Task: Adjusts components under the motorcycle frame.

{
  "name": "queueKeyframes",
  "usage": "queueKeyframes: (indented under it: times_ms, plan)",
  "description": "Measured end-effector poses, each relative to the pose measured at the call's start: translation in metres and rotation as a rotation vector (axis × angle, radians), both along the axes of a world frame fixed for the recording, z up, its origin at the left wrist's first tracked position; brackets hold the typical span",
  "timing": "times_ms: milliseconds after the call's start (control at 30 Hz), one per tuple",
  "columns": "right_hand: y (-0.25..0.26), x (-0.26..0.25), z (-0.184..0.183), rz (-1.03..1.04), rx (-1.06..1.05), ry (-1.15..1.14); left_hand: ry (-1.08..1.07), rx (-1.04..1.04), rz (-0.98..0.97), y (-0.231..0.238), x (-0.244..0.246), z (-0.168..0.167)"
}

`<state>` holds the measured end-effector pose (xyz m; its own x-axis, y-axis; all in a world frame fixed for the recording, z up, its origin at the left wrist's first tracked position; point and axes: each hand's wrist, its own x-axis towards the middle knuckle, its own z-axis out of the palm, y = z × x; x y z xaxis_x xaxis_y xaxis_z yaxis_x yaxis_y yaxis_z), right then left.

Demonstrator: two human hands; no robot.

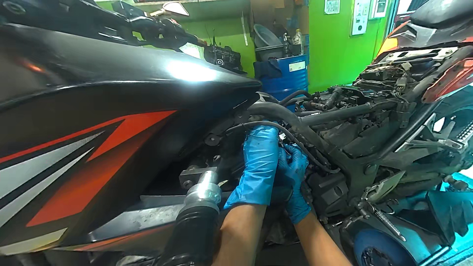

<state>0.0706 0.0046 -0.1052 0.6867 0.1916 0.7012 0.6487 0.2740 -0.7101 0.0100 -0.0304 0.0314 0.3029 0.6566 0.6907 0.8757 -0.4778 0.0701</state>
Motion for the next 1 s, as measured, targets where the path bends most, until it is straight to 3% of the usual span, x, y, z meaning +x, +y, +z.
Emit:
queueKeyframes:
  times_ms: [300,700,1000]
  plan:
    - [0.0014,-0.0002,-0.0016,-0.009,0.052,-0.026,0.009,0.024,0.007,0.0009,0.0002,-0.0009]
    - [-0.005,-0.0011,0.0045,0.05,-0.029,0.048,0.005,0.016,0.006,0.0011,0.0,-0.0013]
    - [-0.0034,-0.0007,0.0004,-0.027,-0.008,-0.051,-0.006,-0.012,0.0,-0.0019,-0.0003,0.0004]
